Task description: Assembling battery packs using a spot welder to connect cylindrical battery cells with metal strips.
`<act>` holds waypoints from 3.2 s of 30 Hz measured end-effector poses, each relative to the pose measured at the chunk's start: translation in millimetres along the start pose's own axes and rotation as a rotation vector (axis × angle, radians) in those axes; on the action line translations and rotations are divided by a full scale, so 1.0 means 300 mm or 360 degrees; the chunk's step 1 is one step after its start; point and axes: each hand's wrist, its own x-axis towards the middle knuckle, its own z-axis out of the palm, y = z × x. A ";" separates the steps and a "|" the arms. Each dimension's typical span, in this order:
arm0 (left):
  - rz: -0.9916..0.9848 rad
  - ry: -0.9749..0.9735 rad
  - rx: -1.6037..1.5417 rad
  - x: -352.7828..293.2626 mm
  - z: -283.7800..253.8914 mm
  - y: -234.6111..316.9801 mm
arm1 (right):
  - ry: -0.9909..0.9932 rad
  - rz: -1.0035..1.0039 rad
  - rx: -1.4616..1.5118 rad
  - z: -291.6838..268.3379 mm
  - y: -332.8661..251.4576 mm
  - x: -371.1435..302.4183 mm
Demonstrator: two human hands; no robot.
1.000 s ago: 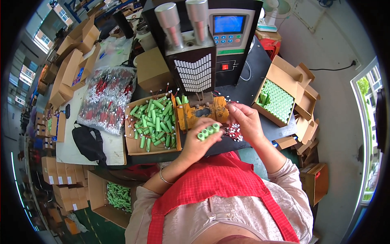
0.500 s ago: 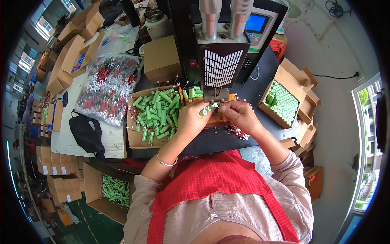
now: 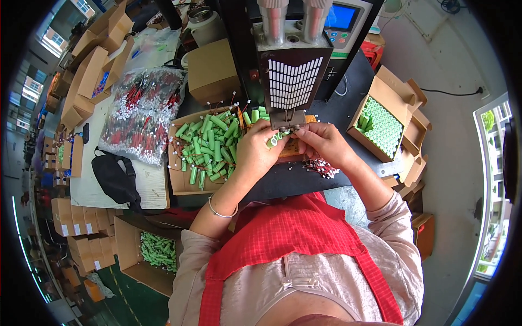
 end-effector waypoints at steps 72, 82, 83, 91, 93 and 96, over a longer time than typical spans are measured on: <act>-0.1102 -0.0171 -0.1874 -0.085 0.050 0.084 | 0.0493 -0.0548 0.0115 -0.076 0.230 -0.264; -0.1000 -0.0140 -0.1846 -0.089 0.049 0.092 | 0.0134 -0.0234 0.0016 0.028 0.106 -0.137; -0.0903 -0.0133 -0.1707 -0.083 0.042 0.081 | 0.0126 -0.0235 0.0014 0.030 0.107 -0.128; 0.0067 0.0088 -0.0239 -0.019 0.010 -0.010 | 0.0106 -0.0215 -0.0040 0.012 0.047 -0.037; 0.0041 0.0055 -0.0217 -0.012 0.014 -0.013 | 0.0076 -0.0167 -0.0050 0.010 0.038 -0.025; 0.0051 0.0031 -0.0163 -0.003 0.014 -0.009 | 0.0086 -0.0008 -0.0011 0.009 0.022 -0.015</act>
